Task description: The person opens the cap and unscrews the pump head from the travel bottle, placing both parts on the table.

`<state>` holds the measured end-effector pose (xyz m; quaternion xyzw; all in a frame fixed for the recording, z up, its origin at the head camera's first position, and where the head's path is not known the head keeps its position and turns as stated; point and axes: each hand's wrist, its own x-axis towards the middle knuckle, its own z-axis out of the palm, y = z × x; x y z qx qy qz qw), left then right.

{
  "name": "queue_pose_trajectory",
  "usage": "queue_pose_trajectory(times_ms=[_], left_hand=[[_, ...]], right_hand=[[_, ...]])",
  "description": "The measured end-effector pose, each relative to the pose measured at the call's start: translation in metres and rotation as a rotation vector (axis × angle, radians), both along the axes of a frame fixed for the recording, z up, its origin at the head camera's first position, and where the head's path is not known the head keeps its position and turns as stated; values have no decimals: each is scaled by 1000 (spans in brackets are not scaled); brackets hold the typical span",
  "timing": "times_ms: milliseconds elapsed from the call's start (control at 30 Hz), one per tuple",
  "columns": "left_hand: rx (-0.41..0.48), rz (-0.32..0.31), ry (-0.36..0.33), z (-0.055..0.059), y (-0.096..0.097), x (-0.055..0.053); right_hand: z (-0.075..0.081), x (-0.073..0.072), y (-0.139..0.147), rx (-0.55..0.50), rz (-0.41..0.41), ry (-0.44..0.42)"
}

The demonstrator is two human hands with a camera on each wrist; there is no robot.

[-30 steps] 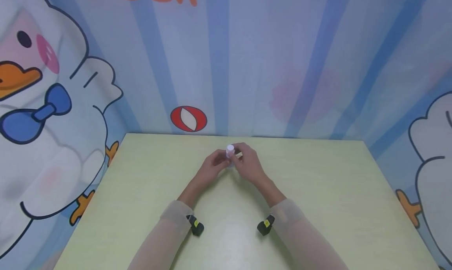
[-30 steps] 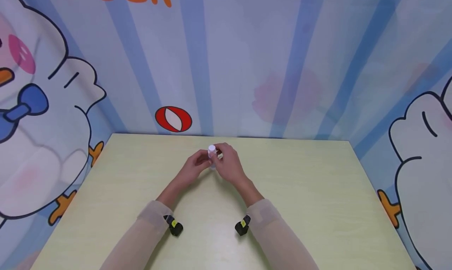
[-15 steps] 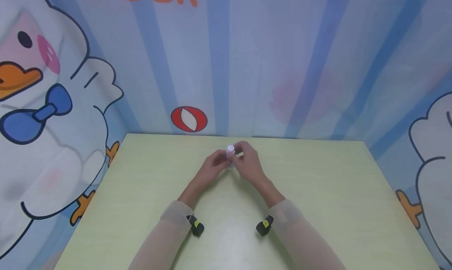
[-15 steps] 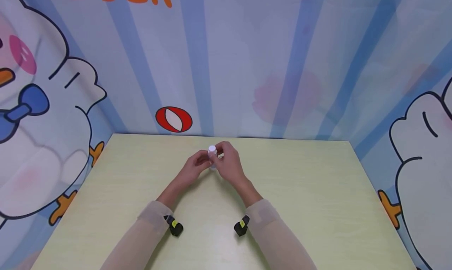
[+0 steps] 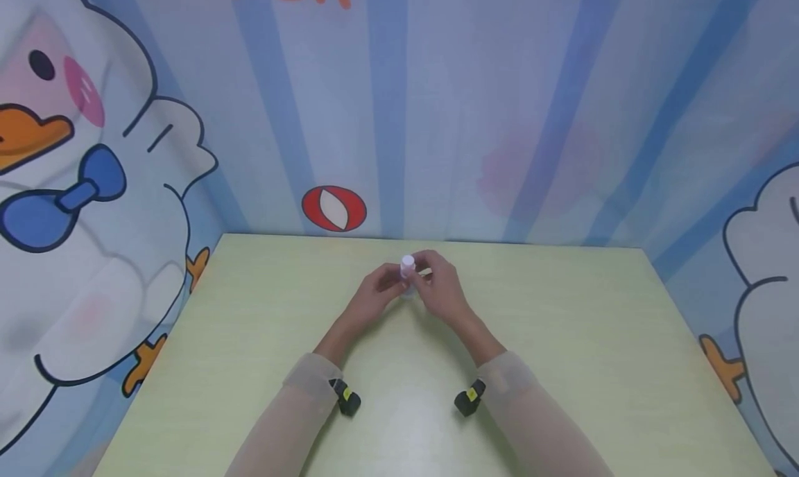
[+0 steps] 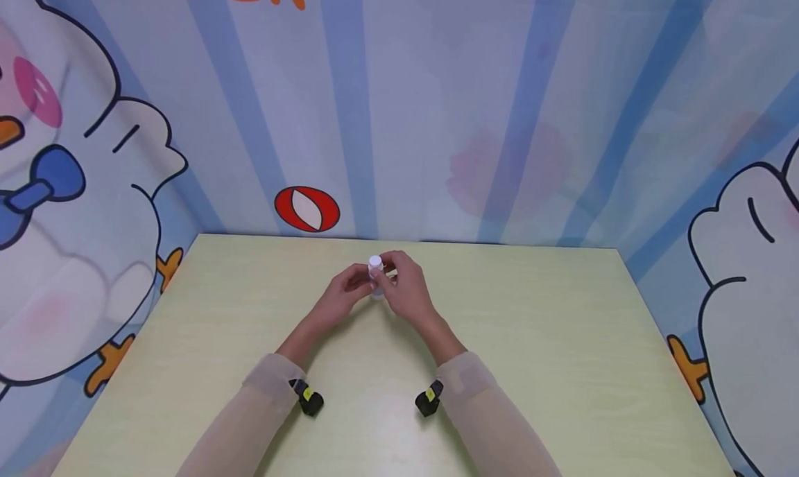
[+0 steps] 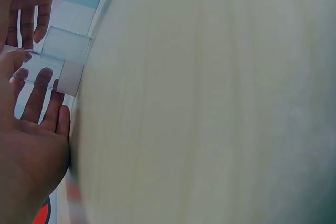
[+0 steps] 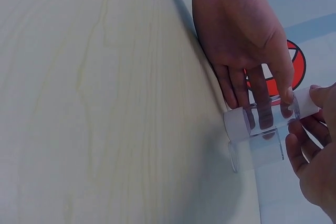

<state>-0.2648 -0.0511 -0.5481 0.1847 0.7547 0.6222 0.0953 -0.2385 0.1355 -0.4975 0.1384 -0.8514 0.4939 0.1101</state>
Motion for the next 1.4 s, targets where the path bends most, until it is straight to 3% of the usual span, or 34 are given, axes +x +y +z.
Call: queue_pose_trajectory(times_ms=[867, 1100, 1400], left_hand=[[-7, -8, -1, 1, 0, 0], [-10, -6, 10, 1, 0, -2], [-16, -8, 3, -2, -1, -3]], right_hand=[[0, 4, 2, 14, 45, 119], [4, -2, 3, -16, 71, 61], [6, -3, 2, 6, 41, 12]])
